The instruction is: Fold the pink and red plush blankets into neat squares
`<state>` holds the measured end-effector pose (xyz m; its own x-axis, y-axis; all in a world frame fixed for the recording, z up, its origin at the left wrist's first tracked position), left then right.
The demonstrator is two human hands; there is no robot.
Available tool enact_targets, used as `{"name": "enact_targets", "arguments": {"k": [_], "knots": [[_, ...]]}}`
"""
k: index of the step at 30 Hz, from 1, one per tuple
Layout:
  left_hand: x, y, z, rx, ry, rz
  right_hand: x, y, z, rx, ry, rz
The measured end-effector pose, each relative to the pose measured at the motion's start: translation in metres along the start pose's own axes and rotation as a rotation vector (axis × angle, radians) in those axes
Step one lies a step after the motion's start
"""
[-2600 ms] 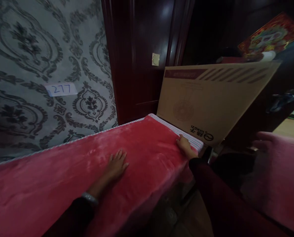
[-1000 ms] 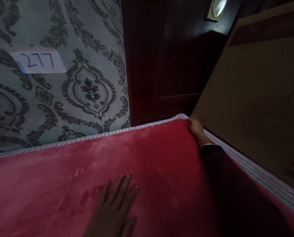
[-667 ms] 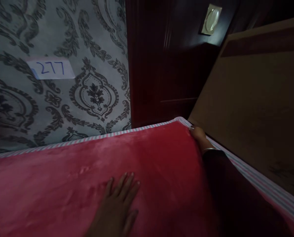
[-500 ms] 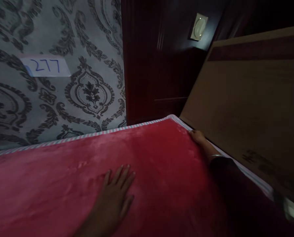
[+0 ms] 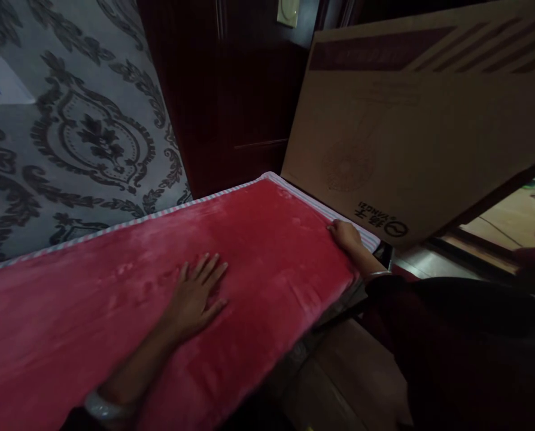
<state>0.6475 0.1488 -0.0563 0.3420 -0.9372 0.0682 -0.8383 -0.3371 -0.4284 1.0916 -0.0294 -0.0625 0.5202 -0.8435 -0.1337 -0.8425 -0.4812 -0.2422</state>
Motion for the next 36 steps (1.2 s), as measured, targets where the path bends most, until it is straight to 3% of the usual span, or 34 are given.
{"name": "enact_targets", "arguments": {"k": [9,14,18,24,28,31,33,36], "knots": [[0.005,0.0,0.002,-0.03,0.031,0.052,0.005,0.01,-0.01,0.022,0.061,0.04],[0.004,0.0,0.001,-0.03,0.026,0.048,0.034,0.036,-0.018,0.048,0.08,0.18],[0.003,-0.001,0.001,-0.021,0.024,0.051,0.047,0.047,-0.02,0.105,0.095,0.129],[0.003,-0.001,0.003,-0.023,0.026,0.056,0.055,0.039,-0.021,0.102,0.109,0.113],[0.004,0.001,0.001,0.007,0.045,0.066,0.037,0.044,-0.028,0.129,0.16,0.096],[0.007,0.004,0.001,-0.007,0.046,0.068,-0.007,0.057,-0.029,0.242,0.117,-0.134],[0.009,0.005,0.0,-0.02,0.043,0.064,-0.033,0.068,-0.014,0.2,0.062,-0.283],[0.01,0.005,-0.001,-0.028,0.064,0.054,-0.043,0.075,0.019,0.055,0.049,-0.306]]}}
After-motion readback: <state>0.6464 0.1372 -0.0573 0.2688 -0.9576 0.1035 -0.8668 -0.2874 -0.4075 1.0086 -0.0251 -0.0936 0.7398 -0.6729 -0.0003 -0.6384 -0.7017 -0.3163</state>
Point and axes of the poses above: each hand's wrist, its own y-axis away from the middle knuckle, its own z-axis out of the palm, x = y × z, the point moved 8 cm from there along -y, towards the middle knuckle, and after that the axes turned 12 degrees about x, right-handed, at the moved point
